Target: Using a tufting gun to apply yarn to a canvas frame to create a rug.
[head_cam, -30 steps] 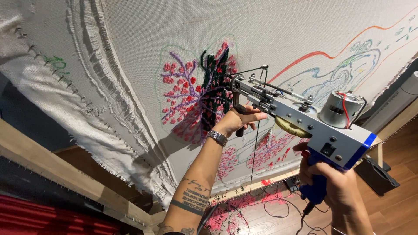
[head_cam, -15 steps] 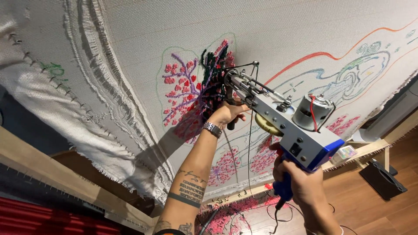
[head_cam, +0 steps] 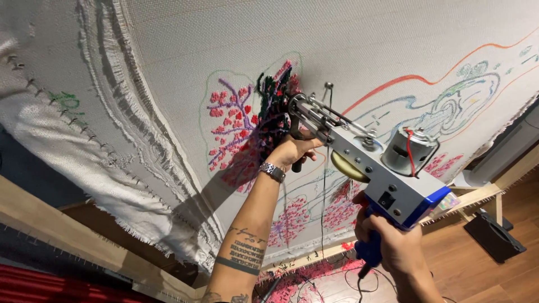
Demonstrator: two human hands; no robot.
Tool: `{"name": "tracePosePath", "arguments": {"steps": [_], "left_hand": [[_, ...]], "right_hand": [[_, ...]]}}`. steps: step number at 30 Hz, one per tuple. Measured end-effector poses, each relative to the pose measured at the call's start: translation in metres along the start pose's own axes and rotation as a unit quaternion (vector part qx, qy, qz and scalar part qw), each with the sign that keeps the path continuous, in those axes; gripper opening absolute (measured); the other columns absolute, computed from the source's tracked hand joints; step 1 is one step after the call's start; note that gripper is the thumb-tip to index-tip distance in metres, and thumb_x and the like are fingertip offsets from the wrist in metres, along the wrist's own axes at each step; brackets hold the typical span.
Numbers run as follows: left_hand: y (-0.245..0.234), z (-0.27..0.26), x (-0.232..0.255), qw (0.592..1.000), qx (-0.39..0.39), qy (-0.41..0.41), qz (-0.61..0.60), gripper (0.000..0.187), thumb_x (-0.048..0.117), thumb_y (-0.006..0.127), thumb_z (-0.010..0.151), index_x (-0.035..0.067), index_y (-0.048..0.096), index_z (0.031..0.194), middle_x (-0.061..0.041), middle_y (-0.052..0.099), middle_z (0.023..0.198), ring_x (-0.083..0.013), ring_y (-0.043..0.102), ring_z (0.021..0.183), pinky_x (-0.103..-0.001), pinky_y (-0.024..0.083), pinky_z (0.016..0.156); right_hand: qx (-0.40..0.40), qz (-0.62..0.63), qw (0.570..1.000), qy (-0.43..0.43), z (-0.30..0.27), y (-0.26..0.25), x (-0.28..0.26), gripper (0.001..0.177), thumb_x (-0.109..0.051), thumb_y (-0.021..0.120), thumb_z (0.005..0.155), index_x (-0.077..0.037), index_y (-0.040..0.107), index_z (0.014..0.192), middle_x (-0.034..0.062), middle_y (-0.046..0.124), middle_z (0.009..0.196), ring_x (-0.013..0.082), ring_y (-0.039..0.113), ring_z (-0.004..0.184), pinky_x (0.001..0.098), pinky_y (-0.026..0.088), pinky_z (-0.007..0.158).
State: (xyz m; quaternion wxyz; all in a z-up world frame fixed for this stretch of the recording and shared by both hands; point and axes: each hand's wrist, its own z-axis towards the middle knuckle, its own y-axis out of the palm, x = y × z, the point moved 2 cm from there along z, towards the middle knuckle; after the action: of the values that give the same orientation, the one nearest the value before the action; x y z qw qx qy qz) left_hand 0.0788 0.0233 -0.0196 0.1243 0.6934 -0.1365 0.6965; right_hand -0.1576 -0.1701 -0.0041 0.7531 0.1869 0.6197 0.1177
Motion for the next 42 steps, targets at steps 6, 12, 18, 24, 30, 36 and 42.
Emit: {"name": "tracePosePath", "arguments": {"steps": [6, 12, 18, 24, 30, 36, 42], "left_hand": [[0.003, 0.005, 0.001, 1.000, -0.020, 0.016, -0.006, 0.027, 0.032, 0.078, 0.086, 0.011, 0.073, 0.103, 0.004, 0.069, 0.080, -0.0082, 0.065, 0.058, -0.025, 0.040, 0.043], [0.014, -0.003, 0.011, 1.000, -0.006, 0.002, 0.013, 0.027, 0.035, 0.079, 0.086, 0.010, 0.071, 0.093, 0.003, 0.064, 0.070, -0.0079, 0.061, 0.052, -0.025, 0.039, 0.042], [0.037, -0.023, 0.018, 0.997, -0.011, 0.024, 0.073, 0.027, 0.033, 0.079, 0.086, 0.006, 0.073, 0.086, 0.000, 0.063, 0.066, -0.0073, 0.060, 0.053, -0.025, 0.036, 0.043], [0.047, -0.051, 0.015, 0.993, -0.047, 0.093, 0.060, 0.027, 0.032, 0.078, 0.086, 0.007, 0.075, 0.095, 0.002, 0.068, 0.075, -0.0047, 0.064, 0.063, -0.024, 0.043, 0.051], [0.024, -0.087, 0.044, 0.959, -0.081, 0.217, 0.163, 0.047, 0.025, 0.090, 0.079, 0.005, 0.071, 0.118, -0.001, 0.074, 0.098, -0.0050, 0.068, 0.086, -0.023, 0.053, 0.077], [0.019, -0.119, 0.105, 0.853, 0.211, 0.381, 0.287, 0.054, 0.029, 0.095, 0.074, 0.009, 0.072, 0.118, -0.002, 0.072, 0.100, -0.0094, 0.069, 0.078, -0.025, 0.059, 0.071], [0.016, -0.115, 0.109, 0.829, 0.233, 0.424, 0.281, 0.051, 0.029, 0.095, 0.070, 0.005, 0.071, 0.109, -0.006, 0.069, 0.093, -0.0152, 0.068, 0.080, -0.029, 0.059, 0.070]], "right_hand": [[0.006, 0.003, 1.000, -0.029, 0.001, -0.003, -0.001, 0.033, 0.004, 0.056, 0.078, 0.009, 0.058, 0.110, 0.0128, 0.063, 0.081, 0.0193, 0.053, 0.055, 0.0333, 0.045, 0.047], [-0.017, -0.041, 0.999, -0.017, 0.000, -0.018, -0.012, 0.035, 0.000, 0.060, 0.081, 0.008, 0.065, 0.114, 0.0136, 0.059, 0.070, 0.0204, 0.054, 0.055, 0.0325, 0.044, 0.049], [-0.037, 0.014, 0.999, 0.015, -0.003, -0.053, -0.017, 0.042, -0.030, 0.070, 0.087, 0.003, 0.062, 0.111, 0.0097, 0.054, 0.069, 0.0186, 0.050, 0.056, 0.0334, 0.041, 0.049], [-0.045, -0.017, 0.998, 0.027, -0.017, -0.097, -0.016, 0.070, -0.049, 0.071, 0.078, 0.007, 0.065, 0.118, 0.0081, 0.049, 0.064, 0.0196, 0.048, 0.053, 0.0351, 0.041, 0.050], [-0.098, 0.014, 0.994, -0.055, -0.034, -0.175, 0.005, 0.068, -0.047, 0.073, 0.086, 0.012, 0.059, 0.117, 0.0171, 0.060, 0.071, 0.0249, 0.055, 0.056, 0.0365, 0.044, 0.050], [-0.064, -0.002, 0.996, -0.058, -0.043, -0.178, 0.002, 0.069, -0.048, 0.072, 0.085, 0.009, 0.058, 0.122, 0.0183, 0.060, 0.074, 0.0252, 0.055, 0.058, 0.0361, 0.043, 0.051], [-0.059, -0.021, 0.995, -0.071, -0.044, -0.183, 0.000, 0.064, -0.044, 0.069, 0.086, 0.009, 0.058, 0.121, 0.0170, 0.059, 0.070, 0.0235, 0.053, 0.055, 0.0358, 0.041, 0.048]]}}
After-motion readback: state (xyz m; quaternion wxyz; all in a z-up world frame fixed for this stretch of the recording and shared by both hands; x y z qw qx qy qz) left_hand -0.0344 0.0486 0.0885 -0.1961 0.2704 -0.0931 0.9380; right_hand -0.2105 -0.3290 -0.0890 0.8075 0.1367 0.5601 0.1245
